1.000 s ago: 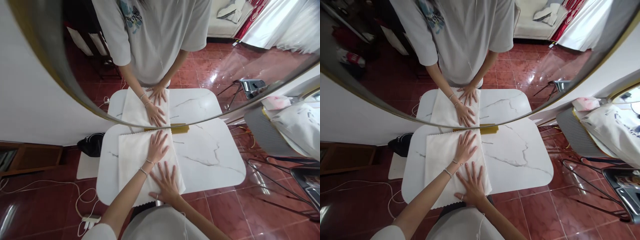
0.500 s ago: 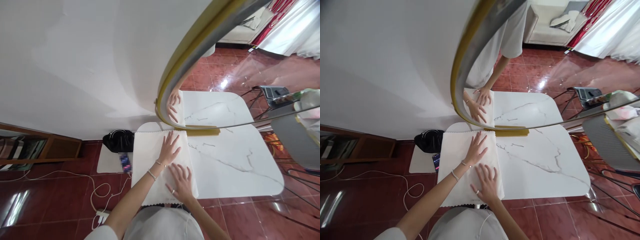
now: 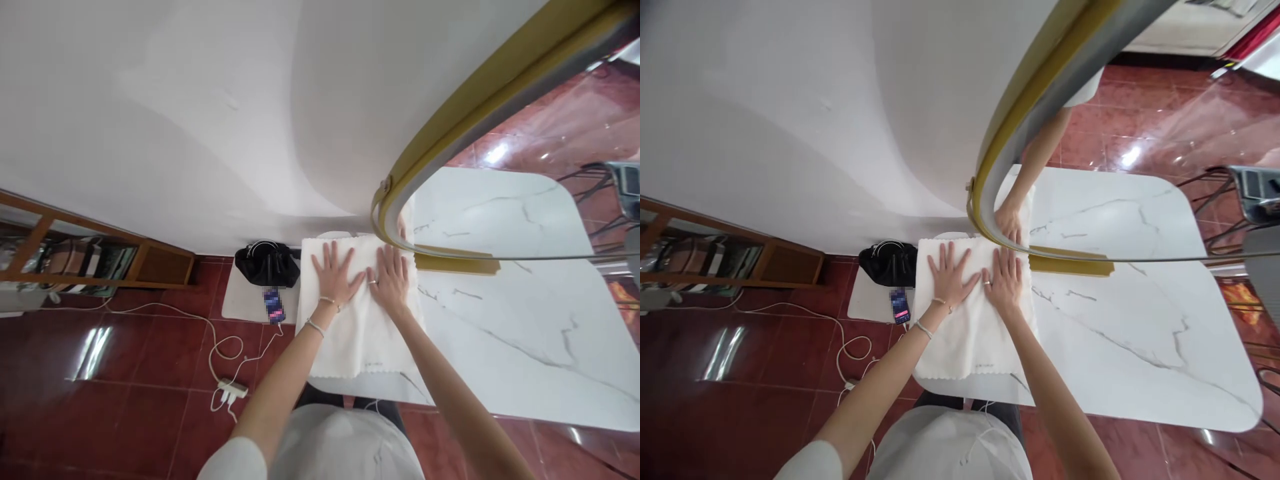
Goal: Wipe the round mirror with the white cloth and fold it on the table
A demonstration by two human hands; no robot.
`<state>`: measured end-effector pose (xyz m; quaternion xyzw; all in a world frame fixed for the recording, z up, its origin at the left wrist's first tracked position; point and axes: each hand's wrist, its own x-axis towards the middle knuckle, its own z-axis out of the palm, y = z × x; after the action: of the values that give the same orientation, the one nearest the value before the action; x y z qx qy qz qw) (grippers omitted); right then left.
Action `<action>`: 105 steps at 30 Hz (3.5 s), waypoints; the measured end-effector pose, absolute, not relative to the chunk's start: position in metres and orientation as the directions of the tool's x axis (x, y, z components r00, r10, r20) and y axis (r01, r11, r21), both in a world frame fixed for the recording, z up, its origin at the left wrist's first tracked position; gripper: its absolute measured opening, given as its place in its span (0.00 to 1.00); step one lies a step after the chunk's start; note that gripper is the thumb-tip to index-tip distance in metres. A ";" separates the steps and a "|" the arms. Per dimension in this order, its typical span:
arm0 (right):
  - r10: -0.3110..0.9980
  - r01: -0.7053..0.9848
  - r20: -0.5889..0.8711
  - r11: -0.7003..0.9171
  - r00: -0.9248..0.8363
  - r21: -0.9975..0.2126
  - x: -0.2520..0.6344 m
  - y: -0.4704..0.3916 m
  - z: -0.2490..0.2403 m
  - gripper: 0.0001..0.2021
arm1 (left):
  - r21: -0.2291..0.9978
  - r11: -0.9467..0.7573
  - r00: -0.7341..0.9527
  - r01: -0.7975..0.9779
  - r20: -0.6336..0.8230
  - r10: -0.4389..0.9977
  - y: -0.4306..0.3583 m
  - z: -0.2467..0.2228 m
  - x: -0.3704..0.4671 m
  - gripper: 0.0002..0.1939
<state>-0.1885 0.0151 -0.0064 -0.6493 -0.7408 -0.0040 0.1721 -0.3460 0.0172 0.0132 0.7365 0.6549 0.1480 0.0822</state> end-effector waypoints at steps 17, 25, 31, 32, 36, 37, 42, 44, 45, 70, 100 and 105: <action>0.962 0.981 0.249 0.147 -0.112 -0.127 -0.198 0.020 0.000 0.27 | 0.358 -0.087 0.064 0.930 0.075 0.995 0.017 0.010 -0.352 0.31; 0.993 0.981 0.115 0.047 -0.025 -0.190 -0.226 0.080 0.005 0.27 | 0.371 -0.064 0.048 0.927 0.051 0.998 0.069 0.011 -0.345 0.27; 0.991 0.968 0.135 0.025 0.009 -0.250 -0.245 0.097 0.003 0.27 | 0.376 -0.060 0.050 0.925 0.035 0.998 0.081 0.014 -0.366 0.28; 0.986 0.967 0.165 0.058 -0.017 -0.249 -0.247 0.094 0.004 0.27 | 0.369 -0.034 0.022 0.929 0.035 0.999 0.072 0.015 -0.371 0.29; 0.965 0.932 0.184 0.235 -0.189 -0.276 -0.253 0.072 0.009 0.23 | 0.327 -0.009 -0.009 0.945 0.052 0.999 0.016 0.015 -0.390 0.30; 0.959 0.921 0.174 0.267 -0.225 -0.283 -0.253 0.063 0.010 0.23 | 0.319 -0.025 0.007 0.947 0.056 0.998 0.002 0.014 -0.395 0.31; 0.907 0.854 0.117 0.419 -0.404 -0.309 -0.245 -0.029 0.011 0.31 | 0.316 -0.057 0.042 0.947 0.055 0.998 -0.055 0.011 -0.409 0.32; 0.909 0.862 0.088 0.414 -0.407 -0.291 -0.237 -0.081 0.012 0.31 | 0.308 -0.070 0.055 0.949 0.055 0.997 -0.082 0.013 -0.409 0.33; 0.916 0.875 0.079 0.400 -0.394 -0.271 -0.232 -0.106 0.013 0.32 | 0.301 -0.078 0.065 0.950 0.053 0.996 -0.096 0.015 -0.407 0.33; 0.881 0.864 0.105 0.472 -0.461 -0.176 -0.239 -0.082 0.008 0.40 | 0.360 -0.016 -0.002 0.933 0.050 0.999 -0.068 0.010 -0.407 0.30; 0.820 0.840 0.205 0.543 -0.534 0.012 -0.031 -0.132 -0.011 0.37 | 0.663 0.079 -0.157 0.744 0.059 0.986 -0.053 0.006 -0.230 0.26; 0.844 0.853 0.203 0.518 -0.497 -0.066 -0.038 -0.134 -0.011 0.39 | 0.753 0.141 -0.200 0.642 -0.013 0.980 0.005 0.031 -0.258 0.10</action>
<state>-0.0381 -0.1339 -0.0114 -0.4906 -0.8648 -0.0215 0.1051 -0.2576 0.0049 0.0314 0.5737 0.7068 0.3169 0.2662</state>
